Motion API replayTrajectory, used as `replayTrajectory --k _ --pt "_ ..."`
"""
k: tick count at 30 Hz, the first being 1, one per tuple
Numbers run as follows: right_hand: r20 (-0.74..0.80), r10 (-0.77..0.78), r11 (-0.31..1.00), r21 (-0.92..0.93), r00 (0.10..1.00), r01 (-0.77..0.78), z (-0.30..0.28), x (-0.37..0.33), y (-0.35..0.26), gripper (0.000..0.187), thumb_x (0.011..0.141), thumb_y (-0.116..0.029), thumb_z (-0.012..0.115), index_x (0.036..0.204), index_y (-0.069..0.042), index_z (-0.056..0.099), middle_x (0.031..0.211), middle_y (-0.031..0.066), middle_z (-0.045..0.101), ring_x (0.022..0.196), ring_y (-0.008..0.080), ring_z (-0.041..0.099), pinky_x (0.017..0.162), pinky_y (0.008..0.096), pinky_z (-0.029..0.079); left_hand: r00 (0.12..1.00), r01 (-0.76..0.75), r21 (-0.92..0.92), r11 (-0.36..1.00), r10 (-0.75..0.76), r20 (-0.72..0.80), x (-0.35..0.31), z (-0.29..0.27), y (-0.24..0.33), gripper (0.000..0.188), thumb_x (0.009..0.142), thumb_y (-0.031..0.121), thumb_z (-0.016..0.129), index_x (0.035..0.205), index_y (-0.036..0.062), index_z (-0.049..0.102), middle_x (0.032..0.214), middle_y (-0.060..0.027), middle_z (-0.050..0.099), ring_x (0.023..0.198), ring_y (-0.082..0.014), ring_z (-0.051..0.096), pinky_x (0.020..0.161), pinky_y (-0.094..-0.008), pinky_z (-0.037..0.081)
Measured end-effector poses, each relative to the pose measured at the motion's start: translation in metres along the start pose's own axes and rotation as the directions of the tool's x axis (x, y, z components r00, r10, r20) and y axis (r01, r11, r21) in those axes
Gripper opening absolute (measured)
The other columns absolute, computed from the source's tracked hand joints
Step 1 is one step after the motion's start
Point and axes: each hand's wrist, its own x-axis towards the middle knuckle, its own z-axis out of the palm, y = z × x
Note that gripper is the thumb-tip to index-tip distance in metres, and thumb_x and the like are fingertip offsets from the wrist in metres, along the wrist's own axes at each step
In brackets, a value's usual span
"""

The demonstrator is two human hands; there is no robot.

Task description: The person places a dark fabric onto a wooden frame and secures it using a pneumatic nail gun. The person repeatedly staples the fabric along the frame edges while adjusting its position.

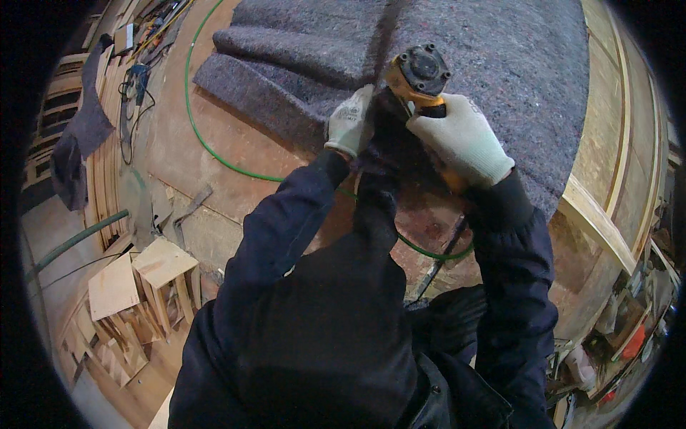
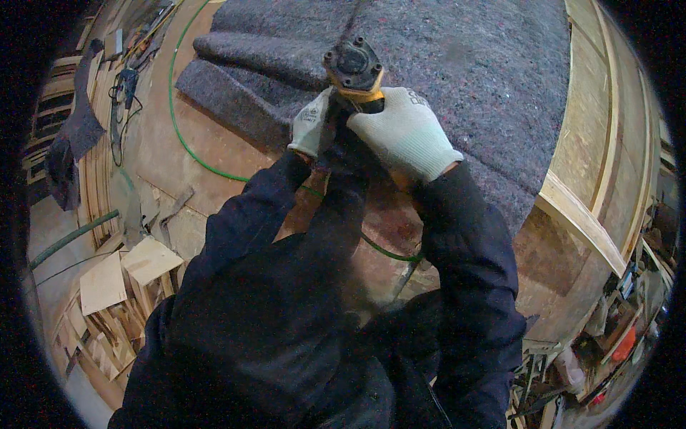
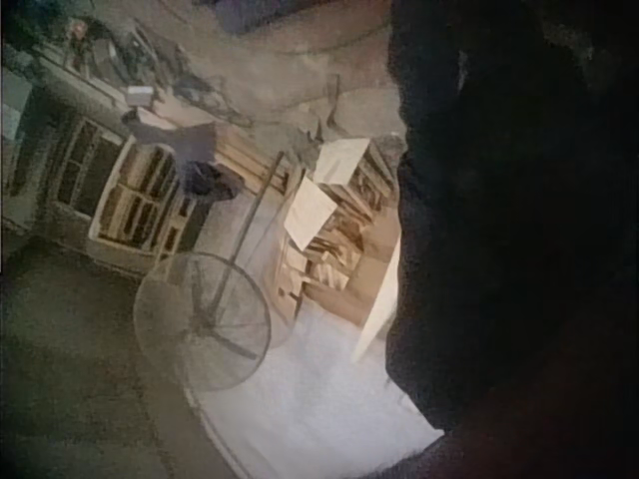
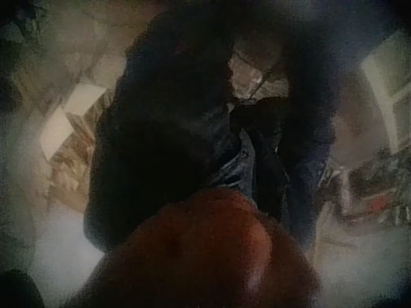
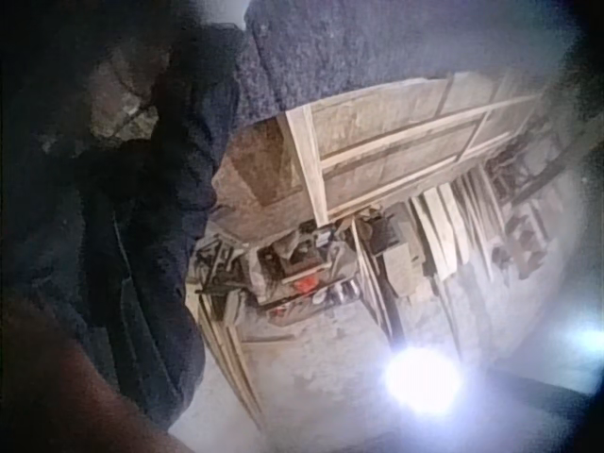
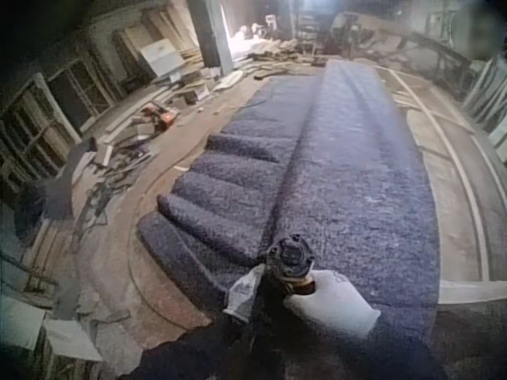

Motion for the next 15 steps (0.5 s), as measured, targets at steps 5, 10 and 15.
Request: replayTrajectory --k 5,10,15 --pt "-0.078 -0.029 0.997 -0.069 0.997 0.023 0.003 -0.002 0.005 0.038 0.081 -0.031 0.068 0.105 -0.002 0.071 0.097 0.0242 0.072 0.097 0.0424 0.069 0.087 0.0469 0.054 0.999 -0.013 0.017 1.0 0.013 -0.046 -0.001 0.0 0.0 0.06 0.085 0.008 0.058 0.145 0.005 0.049 0.14 -0.0191 0.058 0.124 -0.0377 0.057 0.104 -0.0444 0.047" --pt "-0.181 0.226 0.967 0.161 0.957 -0.198 -0.011 -0.045 0.02 0.032 0.081 -0.017 0.07 0.108 -0.001 0.07 0.091 0.0191 0.073 0.087 0.0306 0.071 0.08 0.0403 0.053 0.984 -0.104 -0.012 0.995 0.101 -0.146 -0.006 0.003 -0.01 0.061 0.088 0.009 0.056 0.148 0.0033 0.046 0.145 -0.0171 0.055 0.133 -0.0348 0.052 0.11 -0.0413 0.042" --pt "-0.291 0.292 0.945 0.233 0.911 -0.228 -0.016 -0.069 0.033 0.03 0.082 -0.012 0.071 0.109 0.001 0.07 0.092 0.0164 0.074 0.088 0.0252 0.071 0.08 0.0379 0.053 0.982 -0.126 -0.016 0.992 0.123 -0.143 0.006 0.015 -0.023 0.066 0.088 0.009 0.058 0.15 -0.0005 0.039 0.147 -0.0248 0.049 0.133 -0.0445 0.049 0.112 -0.0473 0.04"
